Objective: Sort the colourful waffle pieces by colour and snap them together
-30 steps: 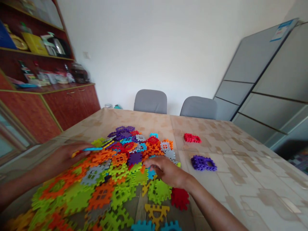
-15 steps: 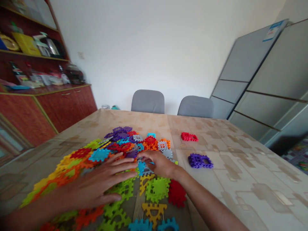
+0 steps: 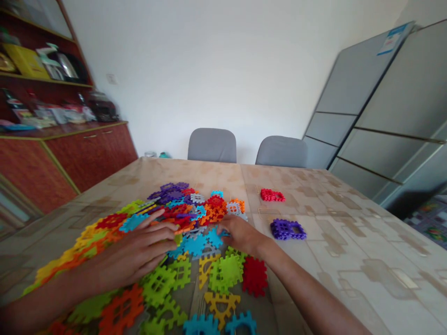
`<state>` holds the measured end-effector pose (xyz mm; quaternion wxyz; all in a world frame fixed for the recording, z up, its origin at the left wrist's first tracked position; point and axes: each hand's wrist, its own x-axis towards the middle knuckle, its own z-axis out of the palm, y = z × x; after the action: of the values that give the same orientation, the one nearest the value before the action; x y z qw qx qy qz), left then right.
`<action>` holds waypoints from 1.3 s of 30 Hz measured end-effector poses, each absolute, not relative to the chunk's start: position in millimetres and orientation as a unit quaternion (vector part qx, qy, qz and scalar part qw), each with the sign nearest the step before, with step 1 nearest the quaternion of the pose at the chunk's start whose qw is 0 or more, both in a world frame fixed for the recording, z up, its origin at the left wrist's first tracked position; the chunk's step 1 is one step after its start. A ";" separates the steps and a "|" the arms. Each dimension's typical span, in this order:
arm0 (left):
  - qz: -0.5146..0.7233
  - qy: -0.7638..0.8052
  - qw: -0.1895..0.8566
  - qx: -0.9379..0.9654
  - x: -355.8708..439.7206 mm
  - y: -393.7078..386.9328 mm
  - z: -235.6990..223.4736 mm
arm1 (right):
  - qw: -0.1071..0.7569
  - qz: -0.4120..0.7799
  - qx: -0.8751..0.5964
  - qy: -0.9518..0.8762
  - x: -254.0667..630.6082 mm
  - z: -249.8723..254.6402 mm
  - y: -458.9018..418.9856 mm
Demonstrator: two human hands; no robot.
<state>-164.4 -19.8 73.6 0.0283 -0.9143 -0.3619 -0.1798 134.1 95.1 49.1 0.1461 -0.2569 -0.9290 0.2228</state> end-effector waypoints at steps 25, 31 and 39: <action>-0.190 -0.407 0.025 -0.893 -186.2 -30.8 50.3 | 0.030 0.102 -0.417 -0.903 64.9 61.9 184.6; -0.231 -0.387 0.043 -0.891 -173.0 -35.4 58.1 | 0.019 0.071 -0.507 -0.859 65.0 66.3 204.8; -0.240 -0.363 0.016 -0.900 -156.7 -47.1 70.2 | 0.062 0.078 -0.524 -0.846 62.2 68.0 197.9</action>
<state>-156.7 -47.1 70.2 0.0158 -0.9002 -0.3633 -0.2396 62.2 197.9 68.0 0.0617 -0.5242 -0.8458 0.0777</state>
